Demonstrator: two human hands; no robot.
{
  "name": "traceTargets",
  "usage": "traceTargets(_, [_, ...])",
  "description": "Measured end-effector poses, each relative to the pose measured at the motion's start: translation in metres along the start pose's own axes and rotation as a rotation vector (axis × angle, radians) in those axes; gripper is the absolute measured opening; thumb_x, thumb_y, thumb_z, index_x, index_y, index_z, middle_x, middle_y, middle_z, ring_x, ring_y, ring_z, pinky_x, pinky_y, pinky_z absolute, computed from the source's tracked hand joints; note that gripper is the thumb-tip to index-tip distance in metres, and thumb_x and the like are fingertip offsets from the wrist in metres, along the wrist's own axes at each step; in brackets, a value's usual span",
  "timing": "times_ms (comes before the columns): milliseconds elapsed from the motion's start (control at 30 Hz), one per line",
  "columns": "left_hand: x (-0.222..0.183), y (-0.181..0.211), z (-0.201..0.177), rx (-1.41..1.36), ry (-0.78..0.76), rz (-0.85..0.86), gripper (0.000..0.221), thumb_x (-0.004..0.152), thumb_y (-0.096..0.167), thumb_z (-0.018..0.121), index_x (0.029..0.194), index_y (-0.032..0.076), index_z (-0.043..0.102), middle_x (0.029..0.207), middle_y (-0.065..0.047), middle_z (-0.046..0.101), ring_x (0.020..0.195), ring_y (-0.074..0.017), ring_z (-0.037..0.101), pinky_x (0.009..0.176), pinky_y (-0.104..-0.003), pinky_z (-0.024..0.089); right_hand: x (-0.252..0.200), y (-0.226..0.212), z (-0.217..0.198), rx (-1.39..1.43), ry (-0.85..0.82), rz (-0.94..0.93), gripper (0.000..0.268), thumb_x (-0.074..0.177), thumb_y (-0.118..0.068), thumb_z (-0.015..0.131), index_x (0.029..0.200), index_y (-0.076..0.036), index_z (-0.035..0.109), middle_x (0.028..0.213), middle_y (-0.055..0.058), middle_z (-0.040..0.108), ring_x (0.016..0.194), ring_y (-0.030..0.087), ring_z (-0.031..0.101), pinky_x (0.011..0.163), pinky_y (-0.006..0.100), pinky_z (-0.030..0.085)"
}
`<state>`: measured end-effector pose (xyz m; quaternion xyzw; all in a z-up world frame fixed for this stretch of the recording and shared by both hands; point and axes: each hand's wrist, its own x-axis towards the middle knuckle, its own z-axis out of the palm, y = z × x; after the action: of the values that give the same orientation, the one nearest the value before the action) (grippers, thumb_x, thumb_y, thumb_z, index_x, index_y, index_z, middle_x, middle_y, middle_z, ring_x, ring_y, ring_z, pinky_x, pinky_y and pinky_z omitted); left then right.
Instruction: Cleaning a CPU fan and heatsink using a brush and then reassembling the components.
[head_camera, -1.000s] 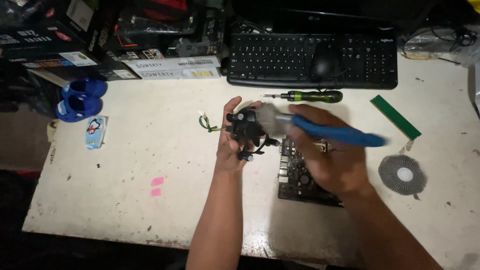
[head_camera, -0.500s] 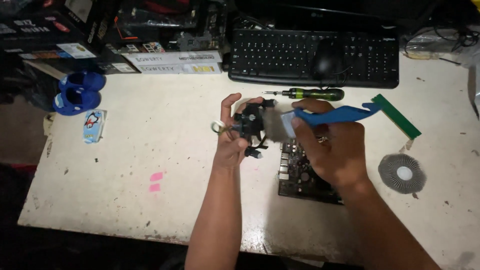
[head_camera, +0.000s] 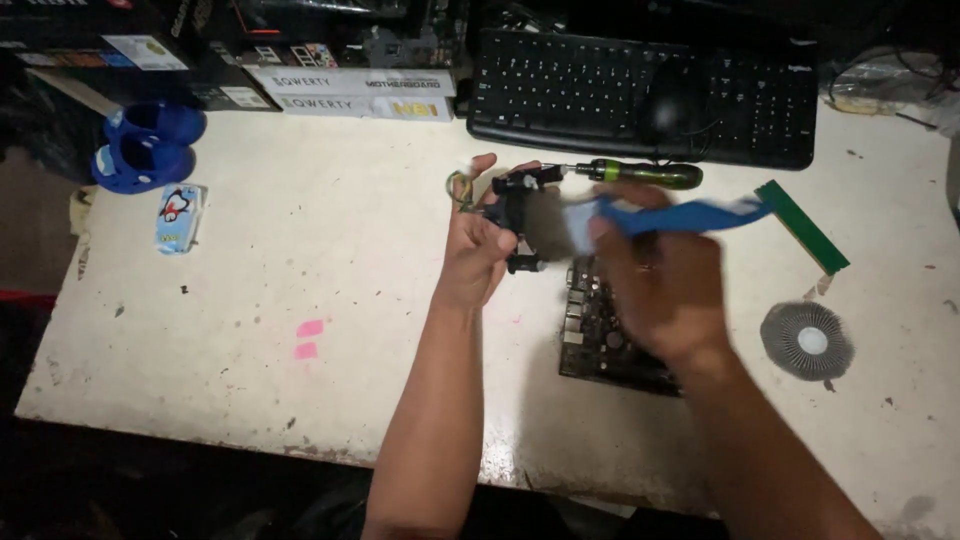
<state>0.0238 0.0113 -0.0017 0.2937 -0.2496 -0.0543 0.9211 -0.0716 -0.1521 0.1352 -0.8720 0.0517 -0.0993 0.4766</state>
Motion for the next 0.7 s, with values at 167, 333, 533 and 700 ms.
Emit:
traceTargets(167, [-0.004,0.011,0.000,0.045,0.108,0.059,0.082,0.084,0.017,0.091,0.148,0.017,0.039,0.142,-0.023,0.059,0.126,-0.0371,0.064,0.108,-0.053,0.054,-0.007,0.005,0.010,0.101,-0.067,-0.146,0.026,0.096,-0.018,0.067,0.120,-0.011,0.073,0.061,0.010,0.065,0.058,0.022,0.070,0.057,0.031,0.056])
traceTargets(333, [0.008,0.028,-0.014,0.035,0.292,0.234,0.062,0.092,0.014,0.083,0.139,0.023,0.044,0.131,-0.020,0.066,0.116,-0.0379,0.070,0.096,-0.051,0.063,-0.002,0.004,0.005,0.195,0.001,-0.027,0.022,0.100,-0.012,0.063,0.119,-0.005,0.072,0.055,0.010,0.060,0.050,0.019,0.065,0.052,0.030,0.051])
traceTargets(533, [-0.006,0.059,-0.028,-0.029,0.476,0.559,0.069,0.093,0.023,0.087,0.144,0.019,0.040,0.155,-0.019,0.046,0.132,-0.0451,0.055,0.108,-0.058,0.050,0.005,-0.017,0.057,-0.748,-0.138,-0.108,0.049,0.103,-0.055,0.041,0.140,-0.034,0.063,0.100,0.020,0.072,0.086,0.046,0.069,0.062,0.057,0.055])
traceTargets(700, [-0.020,0.119,0.005,0.269,0.477,0.617,0.074,0.096,0.024,0.086,0.151,0.020,0.037,0.153,-0.029,0.050,0.133,-0.0472,0.061,0.108,-0.055,0.058,-0.094,0.038,0.197,-0.458,-0.286,-0.564,0.040,0.074,-0.013,0.065,0.114,-0.009,0.061,0.079,0.014,0.069,0.058,0.035,0.065,0.046,0.049,0.049])
